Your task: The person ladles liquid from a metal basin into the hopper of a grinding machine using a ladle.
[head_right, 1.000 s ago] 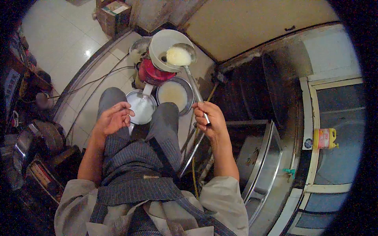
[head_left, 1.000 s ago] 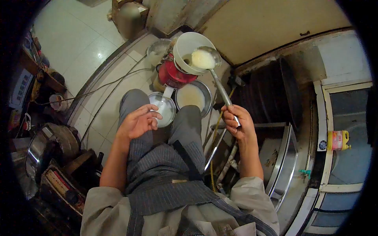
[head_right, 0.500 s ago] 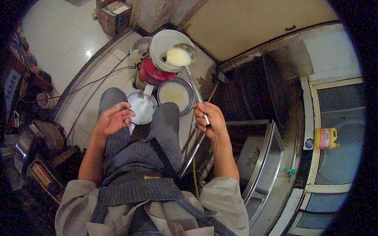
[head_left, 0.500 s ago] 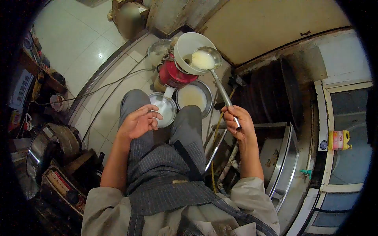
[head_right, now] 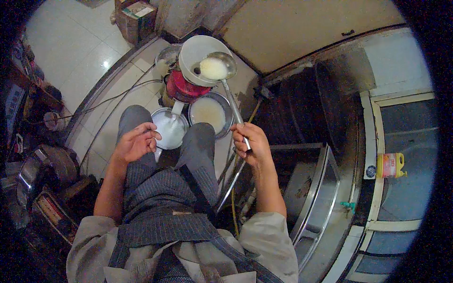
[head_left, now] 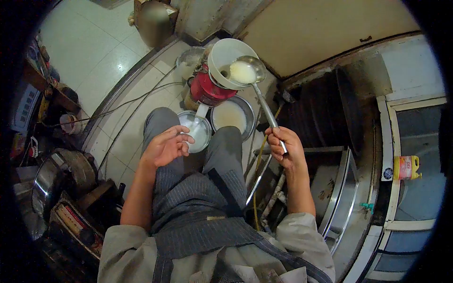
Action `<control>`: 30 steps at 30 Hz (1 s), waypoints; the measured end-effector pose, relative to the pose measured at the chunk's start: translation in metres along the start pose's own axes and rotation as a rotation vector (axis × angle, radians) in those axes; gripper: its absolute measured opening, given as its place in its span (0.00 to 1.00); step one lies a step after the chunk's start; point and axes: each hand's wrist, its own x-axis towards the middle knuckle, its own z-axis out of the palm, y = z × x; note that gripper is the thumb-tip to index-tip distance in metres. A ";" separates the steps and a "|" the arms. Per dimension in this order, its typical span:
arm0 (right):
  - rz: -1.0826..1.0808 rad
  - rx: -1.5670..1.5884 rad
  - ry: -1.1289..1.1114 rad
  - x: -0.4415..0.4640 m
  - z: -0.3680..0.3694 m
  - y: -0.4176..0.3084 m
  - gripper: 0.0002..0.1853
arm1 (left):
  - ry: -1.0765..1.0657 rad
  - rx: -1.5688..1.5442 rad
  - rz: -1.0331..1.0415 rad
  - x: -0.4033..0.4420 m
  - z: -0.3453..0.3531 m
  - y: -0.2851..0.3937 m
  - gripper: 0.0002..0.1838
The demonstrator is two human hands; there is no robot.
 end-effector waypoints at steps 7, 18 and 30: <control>-0.014 0.003 -0.001 0.000 -0.001 0.002 0.12 | 0.003 -0.009 -0.005 0.000 0.001 0.000 0.19; -0.031 -0.011 0.014 0.002 0.000 0.004 0.14 | 0.017 -0.003 -0.003 0.000 0.001 0.000 0.18; -0.020 -0.025 0.039 0.002 0.001 0.003 0.14 | 0.004 -0.007 -0.003 0.001 0.000 0.000 0.18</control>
